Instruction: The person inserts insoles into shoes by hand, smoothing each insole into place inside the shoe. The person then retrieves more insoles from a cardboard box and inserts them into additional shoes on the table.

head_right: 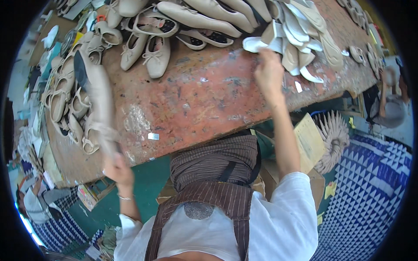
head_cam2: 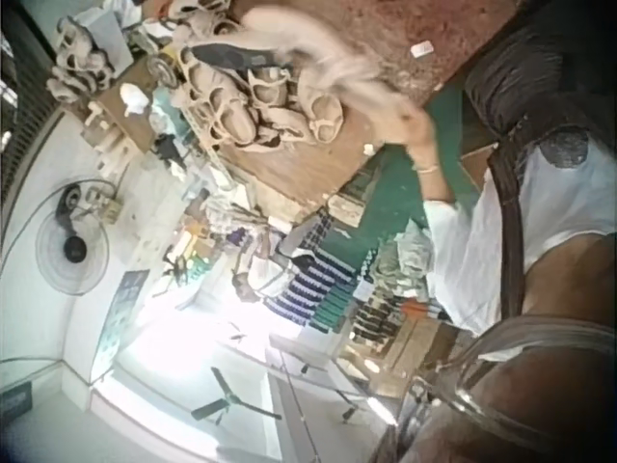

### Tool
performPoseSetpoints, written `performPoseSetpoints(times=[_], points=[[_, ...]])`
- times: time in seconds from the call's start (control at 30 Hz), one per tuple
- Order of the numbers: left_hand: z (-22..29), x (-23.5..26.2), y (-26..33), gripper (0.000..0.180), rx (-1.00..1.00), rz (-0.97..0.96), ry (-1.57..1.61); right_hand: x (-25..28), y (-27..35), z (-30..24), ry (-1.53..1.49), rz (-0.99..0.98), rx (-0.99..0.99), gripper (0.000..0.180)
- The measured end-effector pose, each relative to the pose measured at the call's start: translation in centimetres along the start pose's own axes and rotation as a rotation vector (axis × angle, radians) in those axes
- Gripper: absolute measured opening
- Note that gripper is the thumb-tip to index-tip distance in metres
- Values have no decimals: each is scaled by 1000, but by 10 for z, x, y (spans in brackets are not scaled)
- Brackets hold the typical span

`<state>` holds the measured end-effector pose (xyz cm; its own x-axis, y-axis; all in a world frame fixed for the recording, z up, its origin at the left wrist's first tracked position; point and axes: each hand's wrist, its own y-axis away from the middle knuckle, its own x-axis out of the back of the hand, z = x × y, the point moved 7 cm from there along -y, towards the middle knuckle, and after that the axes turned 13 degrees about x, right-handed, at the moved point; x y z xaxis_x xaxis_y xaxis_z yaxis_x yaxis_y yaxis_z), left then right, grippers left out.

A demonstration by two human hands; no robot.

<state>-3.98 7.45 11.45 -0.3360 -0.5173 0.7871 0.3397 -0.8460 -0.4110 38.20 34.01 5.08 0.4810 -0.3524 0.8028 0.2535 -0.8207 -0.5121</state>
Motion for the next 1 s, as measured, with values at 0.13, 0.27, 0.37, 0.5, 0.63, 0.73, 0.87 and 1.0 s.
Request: performPoseSetpoints(times=[0.13,0.27,0.37,0.5,0.63,0.73,0.87,1.0], points=[[-25,30,-113,28,112,352,-378,-36,-14,61,-18,-77,150,48],[30,-46,-158,48,-159,172,-298,-24,-17,64,-17,37,116,24],[80,-151,-167,53,-356,-276,-146,0,-19,42,-165,36,254,20],[60,-228,-185,50,-438,-524,-250,9,-10,9,-347,-166,176,15],[83,-193,-161,47,-431,-836,-119,-3,2,-1,-506,-319,56,12],[128,-141,-72,52,-250,-1060,83,-5,0,-6,-709,-362,-27,13],[131,-126,-2,57,195,-778,310,26,-22,-40,-438,-82,29,13],[114,-158,-9,56,392,-471,218,60,-35,-71,-520,224,-38,17]])
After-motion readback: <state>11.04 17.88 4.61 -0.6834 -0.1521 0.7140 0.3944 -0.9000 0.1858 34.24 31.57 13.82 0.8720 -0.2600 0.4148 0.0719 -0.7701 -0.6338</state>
